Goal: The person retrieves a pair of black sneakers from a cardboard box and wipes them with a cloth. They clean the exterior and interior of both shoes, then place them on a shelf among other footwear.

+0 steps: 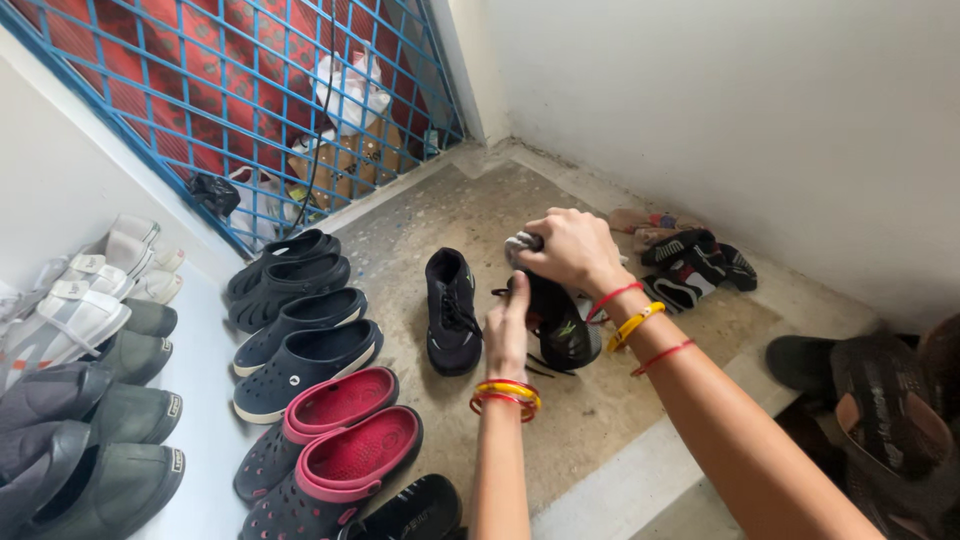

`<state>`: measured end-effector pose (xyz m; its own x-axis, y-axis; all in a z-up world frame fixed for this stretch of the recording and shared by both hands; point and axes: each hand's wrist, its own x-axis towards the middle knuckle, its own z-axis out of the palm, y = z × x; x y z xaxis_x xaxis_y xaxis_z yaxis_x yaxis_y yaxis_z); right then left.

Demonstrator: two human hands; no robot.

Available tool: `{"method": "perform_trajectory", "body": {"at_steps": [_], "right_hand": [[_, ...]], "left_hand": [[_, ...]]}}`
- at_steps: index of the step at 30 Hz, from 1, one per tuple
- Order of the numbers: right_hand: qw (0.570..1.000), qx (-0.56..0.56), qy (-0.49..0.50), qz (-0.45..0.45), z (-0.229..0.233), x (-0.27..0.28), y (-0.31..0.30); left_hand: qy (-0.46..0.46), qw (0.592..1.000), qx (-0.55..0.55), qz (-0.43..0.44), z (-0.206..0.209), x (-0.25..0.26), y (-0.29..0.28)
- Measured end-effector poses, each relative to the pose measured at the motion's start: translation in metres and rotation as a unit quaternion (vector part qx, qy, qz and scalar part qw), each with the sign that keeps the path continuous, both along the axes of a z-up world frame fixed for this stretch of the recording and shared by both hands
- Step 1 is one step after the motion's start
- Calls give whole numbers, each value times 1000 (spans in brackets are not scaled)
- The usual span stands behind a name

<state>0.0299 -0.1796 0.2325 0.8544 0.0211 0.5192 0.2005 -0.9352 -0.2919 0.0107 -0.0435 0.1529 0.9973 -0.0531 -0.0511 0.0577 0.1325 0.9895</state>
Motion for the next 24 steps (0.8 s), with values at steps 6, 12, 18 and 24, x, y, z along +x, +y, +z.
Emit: {"method": "perform_trajectory", "body": {"at_steps": [6, 12, 18, 24], "right_hand": [[976, 88, -200, 17, -51, -21, 32], [932, 304, -196, 25, -178, -36, 50], [901, 414, -86, -95, -185, -72, 31], [927, 251, -259, 103, -95, -42, 60]], "left_hand": [[23, 948, -314, 41, -42, 39, -22], [60, 880, -465, 71, -88, 105, 9], [20, 847, -518, 118, -80, 83, 54], [49, 873, -485, -14, -53, 47, 38]]}}
